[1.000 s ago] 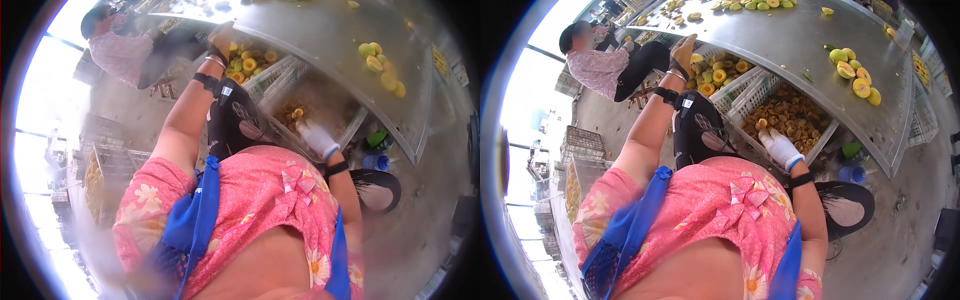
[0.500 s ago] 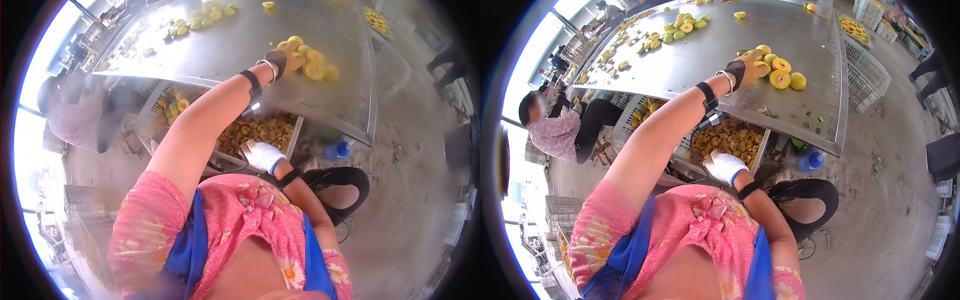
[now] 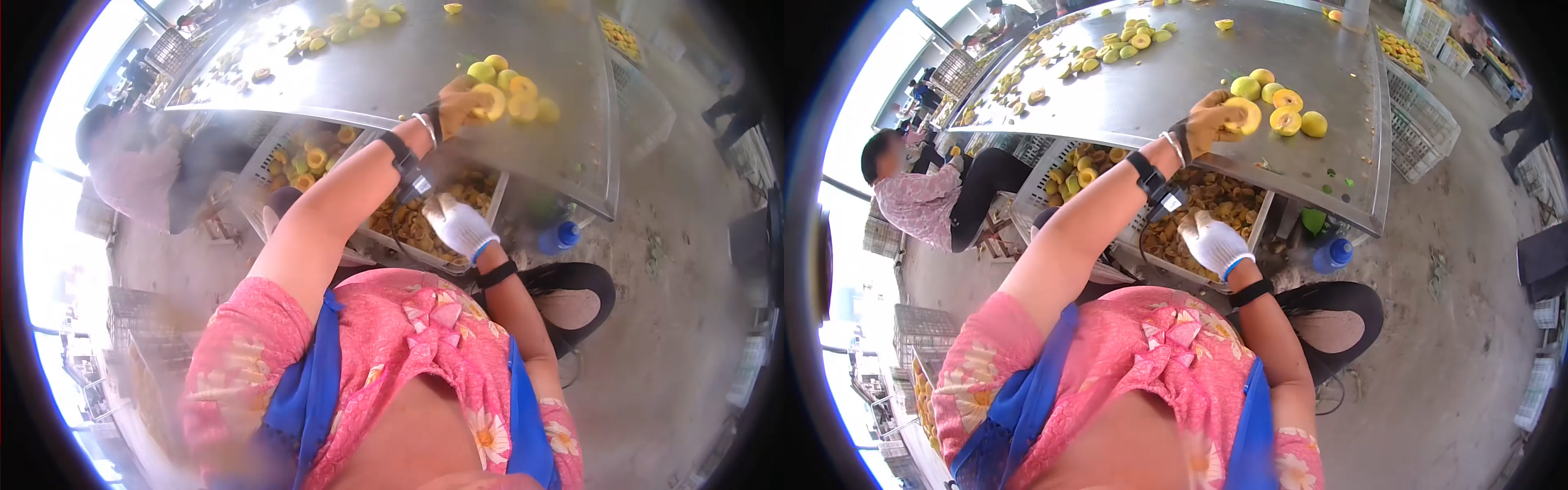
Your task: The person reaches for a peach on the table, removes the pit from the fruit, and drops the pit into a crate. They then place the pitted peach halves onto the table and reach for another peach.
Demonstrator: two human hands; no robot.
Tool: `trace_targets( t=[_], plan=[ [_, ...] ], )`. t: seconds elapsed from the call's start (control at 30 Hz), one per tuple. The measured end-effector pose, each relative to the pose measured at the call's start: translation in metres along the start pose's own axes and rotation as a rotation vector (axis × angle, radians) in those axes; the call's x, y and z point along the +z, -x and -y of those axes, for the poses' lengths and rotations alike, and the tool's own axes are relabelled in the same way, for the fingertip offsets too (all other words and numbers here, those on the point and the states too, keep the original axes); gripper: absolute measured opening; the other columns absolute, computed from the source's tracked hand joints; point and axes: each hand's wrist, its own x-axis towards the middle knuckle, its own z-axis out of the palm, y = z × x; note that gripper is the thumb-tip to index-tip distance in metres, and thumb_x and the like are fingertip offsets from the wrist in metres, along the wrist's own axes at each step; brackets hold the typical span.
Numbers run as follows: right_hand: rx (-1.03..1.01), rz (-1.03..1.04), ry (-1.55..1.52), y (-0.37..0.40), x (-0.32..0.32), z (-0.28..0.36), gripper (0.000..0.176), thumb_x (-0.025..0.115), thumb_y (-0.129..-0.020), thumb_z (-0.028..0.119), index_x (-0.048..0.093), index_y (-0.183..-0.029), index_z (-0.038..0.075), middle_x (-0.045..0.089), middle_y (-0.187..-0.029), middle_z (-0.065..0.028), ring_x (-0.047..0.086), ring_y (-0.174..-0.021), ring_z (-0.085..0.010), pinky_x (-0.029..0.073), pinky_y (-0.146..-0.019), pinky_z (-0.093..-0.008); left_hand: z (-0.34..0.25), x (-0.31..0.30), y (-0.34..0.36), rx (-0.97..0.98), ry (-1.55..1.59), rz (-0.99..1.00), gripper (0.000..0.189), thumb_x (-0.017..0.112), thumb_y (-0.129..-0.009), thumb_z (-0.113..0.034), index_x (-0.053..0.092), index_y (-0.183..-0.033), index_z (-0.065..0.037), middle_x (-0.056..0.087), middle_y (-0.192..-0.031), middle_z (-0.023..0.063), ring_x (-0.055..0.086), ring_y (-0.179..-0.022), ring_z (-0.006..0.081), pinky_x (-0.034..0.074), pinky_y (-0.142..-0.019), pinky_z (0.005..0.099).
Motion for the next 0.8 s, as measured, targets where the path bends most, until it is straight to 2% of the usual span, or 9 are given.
trace_targets(
  t=[0.13,0.23,0.33,0.37,0.43,0.47,0.57,0.73,0.8],
  plan=[
    [0.150,-0.080,-0.288,-0.005,-0.020,-0.001,0.036,0.057,-0.099,0.034,0.060,-0.112,0.001,0.070,-0.091,-0.0220,0.068,-0.089,-0.0397,0.053,-0.075,-0.0456,0.005,-0.026,0.037,0.119,0.617,-0.048,0.040,0.053,-0.088,-0.020,0.051,-0.121,0.002,0.061,-0.113,0.0175,0.064,-0.107,0.0340,0.060,-0.090,0.0466],
    [0.523,0.086,-0.611,-0.002,-0.070,0.055,0.028,0.055,-0.099,0.025,0.059,-0.118,0.004,0.065,-0.088,-0.0150,0.065,-0.069,-0.0260,0.053,-0.064,-0.0328,0.013,-0.042,0.065,0.016,0.904,-0.108,0.038,0.053,-0.088,-0.021,0.052,-0.119,0.003,0.061,-0.113,0.0200,0.063,-0.110,0.0355,0.058,-0.092,0.0486],
    [-0.478,-0.484,0.124,-0.012,-0.029,0.000,0.023,0.055,-0.097,0.011,0.062,-0.118,0.005,0.063,-0.113,-0.0224,0.068,-0.088,-0.0337,0.055,-0.071,-0.0422,0.023,-0.034,0.087,0.090,1.038,-0.151,0.038,0.046,-0.098,-0.029,0.051,-0.119,0.002,0.060,-0.118,0.0215,0.061,-0.113,0.0384,0.052,-0.101,0.0523],
    [-0.479,-0.473,0.132,-0.014,-0.028,0.000,0.023,0.055,-0.097,0.012,0.061,-0.118,0.004,0.063,-0.112,-0.0230,0.067,-0.090,-0.0359,0.055,-0.073,-0.0436,0.027,-0.031,0.092,0.092,1.076,-0.151,0.039,0.044,-0.100,-0.031,0.051,-0.119,0.002,0.060,-0.118,0.0216,0.060,-0.114,0.0386,0.050,-0.102,0.0529],
    [-0.487,-0.465,0.150,-0.015,-0.031,0.004,0.023,0.056,-0.098,0.015,0.061,-0.116,0.001,0.064,-0.111,-0.0242,0.065,-0.094,-0.0402,0.053,-0.077,-0.0463,0.047,-0.027,0.095,0.236,0.675,-0.185,0.042,0.039,-0.104,-0.033,0.049,-0.124,0.002,0.059,-0.123,0.0218,0.059,-0.117,0.0369,0.049,-0.103,0.0535],
    [-0.282,-0.275,-0.048,-0.013,-0.036,0.007,0.038,0.053,-0.103,0.025,0.055,-0.129,-0.002,0.061,-0.116,-0.0276,0.061,-0.105,-0.0407,0.049,-0.089,-0.0419,0.043,-0.018,0.105,0.253,0.515,-0.214,0.044,0.039,-0.104,-0.034,0.049,-0.126,0.002,0.059,-0.123,0.0219,0.060,-0.117,0.0361,0.050,-0.103,0.0530],
    [0.074,-0.180,-0.369,-0.016,-0.051,0.035,0.035,0.054,-0.103,0.025,0.058,-0.126,-0.001,0.064,-0.105,-0.0249,0.062,-0.098,-0.0384,0.049,-0.087,-0.0393,0.050,-0.019,0.112,0.370,0.069,-0.242,0.039,0.056,-0.099,-0.019,0.048,-0.129,0.004,0.063,-0.122,0.0190,0.064,-0.111,0.0302,0.054,-0.098,0.0420],
    [-0.068,-0.305,-0.442,-0.025,-0.044,0.028,0.036,0.053,-0.104,0.029,0.061,-0.119,-0.002,0.066,-0.102,-0.0226,0.063,-0.096,-0.0376,0.048,-0.085,-0.0382,0.050,-0.017,0.123,0.778,-0.750,-0.385,0.055,0.073,-0.083,0.006,0.048,-0.132,0.004,0.068,-0.116,0.0151,0.068,-0.104,0.0258,0.055,-0.093,0.0331],
    [-0.092,-0.315,-0.451,-0.027,-0.043,0.028,0.038,0.054,-0.103,0.030,0.061,-0.118,-0.003,0.065,-0.105,-0.0250,0.062,-0.100,-0.0410,0.049,-0.084,-0.0409,0.053,-0.014,0.123,0.853,-0.606,-0.343,0.056,0.074,-0.082,0.006,0.049,-0.132,0.003,0.068,-0.117,0.0154,0.068,-0.103,0.0258,0.055,-0.093,0.0342]
  ],
)
